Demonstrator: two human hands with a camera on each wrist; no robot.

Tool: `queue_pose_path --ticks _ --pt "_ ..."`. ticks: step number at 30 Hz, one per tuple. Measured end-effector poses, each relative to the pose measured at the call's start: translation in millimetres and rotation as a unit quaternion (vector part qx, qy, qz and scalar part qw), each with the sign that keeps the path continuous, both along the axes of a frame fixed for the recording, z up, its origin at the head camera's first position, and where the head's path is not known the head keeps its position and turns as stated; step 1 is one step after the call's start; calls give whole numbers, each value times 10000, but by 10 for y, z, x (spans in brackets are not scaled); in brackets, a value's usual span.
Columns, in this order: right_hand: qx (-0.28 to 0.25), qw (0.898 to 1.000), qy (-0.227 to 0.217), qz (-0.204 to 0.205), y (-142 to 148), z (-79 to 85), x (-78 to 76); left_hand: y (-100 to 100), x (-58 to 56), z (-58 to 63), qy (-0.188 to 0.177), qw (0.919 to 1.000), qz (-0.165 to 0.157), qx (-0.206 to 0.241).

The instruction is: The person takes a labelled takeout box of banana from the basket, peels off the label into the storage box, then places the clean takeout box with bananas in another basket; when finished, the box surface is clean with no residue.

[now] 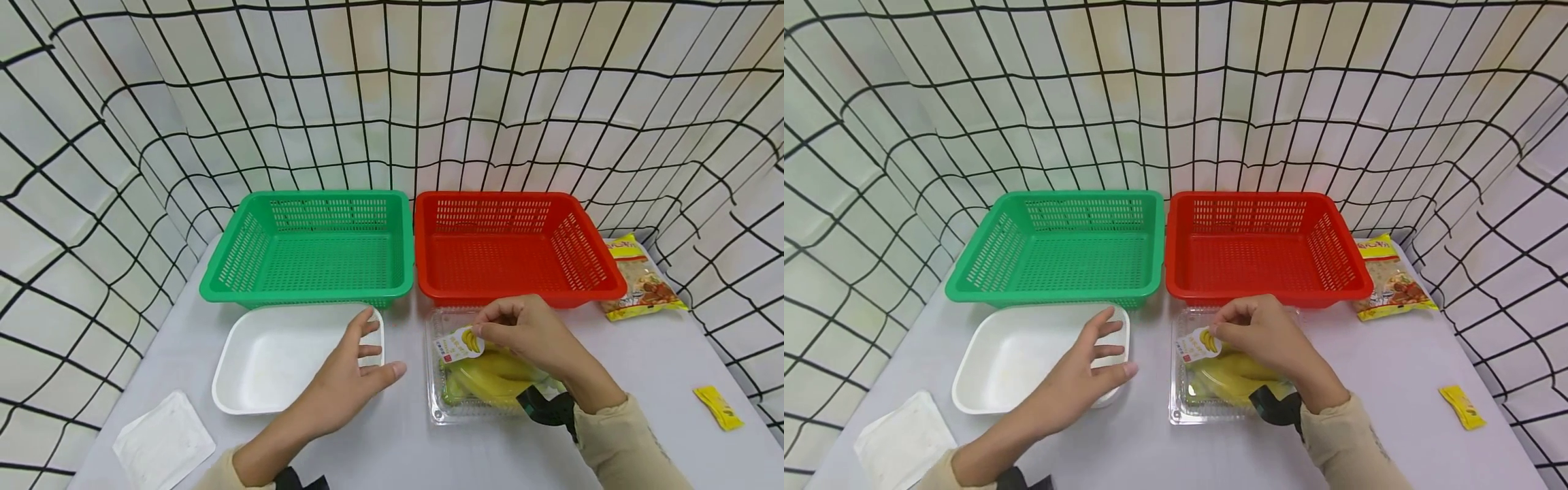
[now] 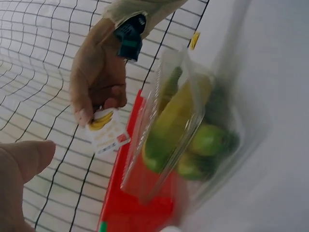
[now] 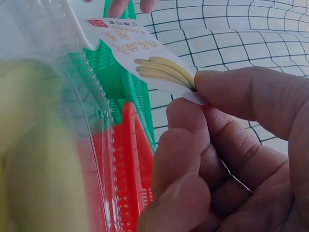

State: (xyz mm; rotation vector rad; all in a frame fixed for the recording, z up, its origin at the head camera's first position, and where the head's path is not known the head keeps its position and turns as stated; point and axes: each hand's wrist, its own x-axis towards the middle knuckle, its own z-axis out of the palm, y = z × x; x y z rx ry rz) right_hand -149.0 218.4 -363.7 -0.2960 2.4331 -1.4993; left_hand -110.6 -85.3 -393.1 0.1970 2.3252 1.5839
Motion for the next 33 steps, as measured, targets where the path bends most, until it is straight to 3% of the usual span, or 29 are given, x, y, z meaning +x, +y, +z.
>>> queue_pose_path --ticks 7,15,24,28,33 --pt "24 9998 -116 134 -168 -9 -77 -558 -65 153 -24 9970 -20 -770" --pt "-183 9988 -298 333 -420 -56 -186 -1199 -152 224 353 9843 412 -1680" --pt "-69 9983 -195 542 -654 -136 -270 -1822 -271 120 115 9683 836 -2353" --pt "-60 9976 -182 671 -753 -165 -297 -1989 -314 60 45 9606 942 -2615" --pt "-27 9962 -130 863 -880 -177 -313 -2087 -347 -16 -303 9604 927 -2610"
